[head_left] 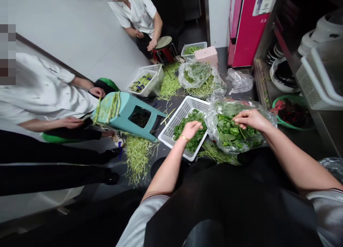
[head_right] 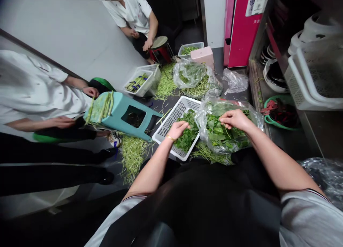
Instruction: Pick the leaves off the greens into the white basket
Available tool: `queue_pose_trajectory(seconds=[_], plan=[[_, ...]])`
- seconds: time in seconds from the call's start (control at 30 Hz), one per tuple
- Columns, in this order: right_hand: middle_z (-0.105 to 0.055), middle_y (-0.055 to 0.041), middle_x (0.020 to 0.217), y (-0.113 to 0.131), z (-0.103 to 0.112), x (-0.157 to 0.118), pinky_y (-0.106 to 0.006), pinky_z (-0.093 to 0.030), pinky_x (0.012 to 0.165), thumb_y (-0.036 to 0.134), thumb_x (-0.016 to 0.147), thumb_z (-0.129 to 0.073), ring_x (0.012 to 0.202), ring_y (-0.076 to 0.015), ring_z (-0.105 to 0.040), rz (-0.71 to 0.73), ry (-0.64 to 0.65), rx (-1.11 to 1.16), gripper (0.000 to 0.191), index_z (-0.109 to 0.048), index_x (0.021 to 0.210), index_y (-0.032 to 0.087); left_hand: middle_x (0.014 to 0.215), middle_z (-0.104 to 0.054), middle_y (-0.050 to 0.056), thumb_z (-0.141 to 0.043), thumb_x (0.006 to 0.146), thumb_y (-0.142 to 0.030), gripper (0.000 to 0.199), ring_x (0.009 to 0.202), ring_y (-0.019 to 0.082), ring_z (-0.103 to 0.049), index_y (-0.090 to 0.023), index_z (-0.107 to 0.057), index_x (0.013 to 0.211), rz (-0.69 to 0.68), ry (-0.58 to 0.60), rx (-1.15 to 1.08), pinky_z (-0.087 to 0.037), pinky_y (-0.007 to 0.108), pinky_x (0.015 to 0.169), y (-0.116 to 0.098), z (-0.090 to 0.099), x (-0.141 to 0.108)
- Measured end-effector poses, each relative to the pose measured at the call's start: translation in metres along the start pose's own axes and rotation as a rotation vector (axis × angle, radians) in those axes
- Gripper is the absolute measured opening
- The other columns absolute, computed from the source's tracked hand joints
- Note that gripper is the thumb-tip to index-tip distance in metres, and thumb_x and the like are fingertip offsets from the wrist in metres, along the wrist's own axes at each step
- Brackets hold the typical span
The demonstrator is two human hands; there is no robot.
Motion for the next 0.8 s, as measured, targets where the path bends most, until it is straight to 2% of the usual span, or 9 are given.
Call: queue_pose_trajectory(seconds=[0.07, 0.13, 0.23, 0.33, 0.4, 0.47, 0.57, 0.63, 0.8], plan=[[-0.065, -0.0019, 0.056, 0.006, -0.019, 0.004, -0.02, -0.044, 0.037, 0.042, 0.055, -0.083, 0.042, -0.008, -0.053, -0.03, 0.01, 0.033, 0.033, -0.069, 0.067, 0.014, 0.058, -0.057, -0.002, -0.066, 0.075, -0.046, 0.032, 0.056, 0.01, -0.049, -0.015, -0.068, 0.073, -0.029, 0.069, -0.018, -0.041, 0.024, 0.058, -0.012, -0.031, 0.005], [-0.063, 0.0001, 0.051, 0.01, -0.033, 0.005, -0.019, -0.045, 0.038, 0.041, 0.055, -0.083, 0.041, -0.0081, -0.053, -0.041, 0.013, 0.028, 0.033, -0.069, 0.068, 0.014, 0.063, -0.059, -0.001, -0.068, 0.074, -0.046, 0.033, 0.055, 0.008, -0.049, -0.013, -0.068, 0.078, -0.057, 0.251, -0.082, -0.04, 0.023, 0.056, -0.02, -0.064, 0.011], [-0.062, 0.0008, 0.051, 0.009, -0.038, 0.002, -0.019, -0.046, 0.04, 0.043, 0.056, -0.082, 0.042, -0.0085, -0.054, -0.017, -0.063, 0.094, 0.036, -0.069, 0.073, 0.014, 0.054, -0.052, -0.004, -0.063, 0.077, -0.05, 0.038, 0.041, 0.005, -0.041, -0.013, -0.061, 0.072, 0.012, 0.43, -0.208, -0.033, 0.02, 0.044, -0.021, -0.091, 0.014], [-0.067, -0.0014, 0.062, 0.001, -0.036, -0.004, -0.021, -0.048, 0.042, 0.046, 0.056, -0.082, 0.044, -0.008, -0.055, 0.013, -0.146, 0.25, 0.04, -0.068, 0.075, 0.014, 0.044, -0.037, -0.009, -0.066, 0.074, -0.053, 0.041, 0.034, 0.003, -0.031, -0.014, -0.055, 0.07, 0.101, 0.39, -0.417, -0.025, 0.018, 0.037, -0.018, -0.086, 0.008], [-0.069, -0.0028, 0.067, -0.002, -0.04, -0.006, -0.021, -0.048, 0.044, 0.046, 0.058, -0.081, 0.046, -0.0081, -0.056, 0.036, -0.107, 0.286, 0.038, -0.067, 0.074, 0.014, 0.044, -0.03, -0.011, -0.066, 0.073, -0.055, 0.042, 0.033, 0.002, -0.025, -0.015, -0.058, 0.083, 0.14, 0.319, -0.587, -0.021, 0.017, 0.036, -0.018, -0.074, 0.002], [-0.069, -0.0037, 0.071, -0.001, -0.05, -0.008, -0.022, -0.048, 0.046, 0.045, 0.06, -0.08, 0.049, -0.0088, -0.057, 0.072, -0.04, 0.269, 0.035, -0.067, 0.071, 0.014, 0.047, -0.033, -0.011, -0.067, 0.073, -0.055, 0.048, 0.034, 0.001, -0.022, -0.015, -0.06, 0.1, 0.184, 0.354, -0.662, -0.018, 0.017, 0.036, -0.022, -0.067, -0.004], [-0.069, -0.0033, 0.073, 0.007, -0.067, -0.009, -0.023, -0.048, 0.048, 0.043, 0.061, -0.08, 0.051, -0.009, -0.057, 0.133, -0.009, 0.237, 0.031, -0.067, 0.066, 0.016, 0.056, -0.05, -0.006, -0.073, 0.07, -0.046, 0.052, 0.035, 0.0, -0.028, -0.014, -0.061, 0.108, 0.212, 0.509, -0.565, -0.019, 0.017, 0.036, -0.028, -0.065, -0.01], [-0.068, -0.0022, 0.068, 0.013, -0.073, -0.01, -0.022, -0.045, 0.044, 0.042, 0.061, -0.08, 0.046, -0.0077, -0.053, 0.126, -0.012, 0.223, 0.029, -0.069, 0.066, 0.016, 0.06, -0.055, -0.004, -0.076, 0.068, -0.04, 0.045, 0.036, 0.0, -0.032, -0.013, -0.062, 0.102, 0.179, 0.542, -0.463, -0.023, 0.016, 0.036, -0.028, -0.065, -0.011], [-0.058, 0.0014, 0.048, 0.011, -0.072, -0.016, -0.021, -0.034, 0.034, 0.041, 0.06, -0.081, 0.035, -0.0065, -0.042, -0.008, 0.019, 0.205, 0.032, -0.073, 0.076, 0.014, 0.05, -0.042, -0.007, -0.062, 0.079, -0.047, 0.034, 0.038, 0.004, -0.039, -0.014, -0.056, 0.079, 0.066, 0.656, -0.239, -0.03, 0.017, 0.038, -0.023, -0.057, -0.02]])
Point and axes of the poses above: each hand's wrist, its own x-axis towards the middle knuckle, its own z-axis out of the back of the hand, y = z × x, the point moved 2 cm from there along x, towards the middle knuckle
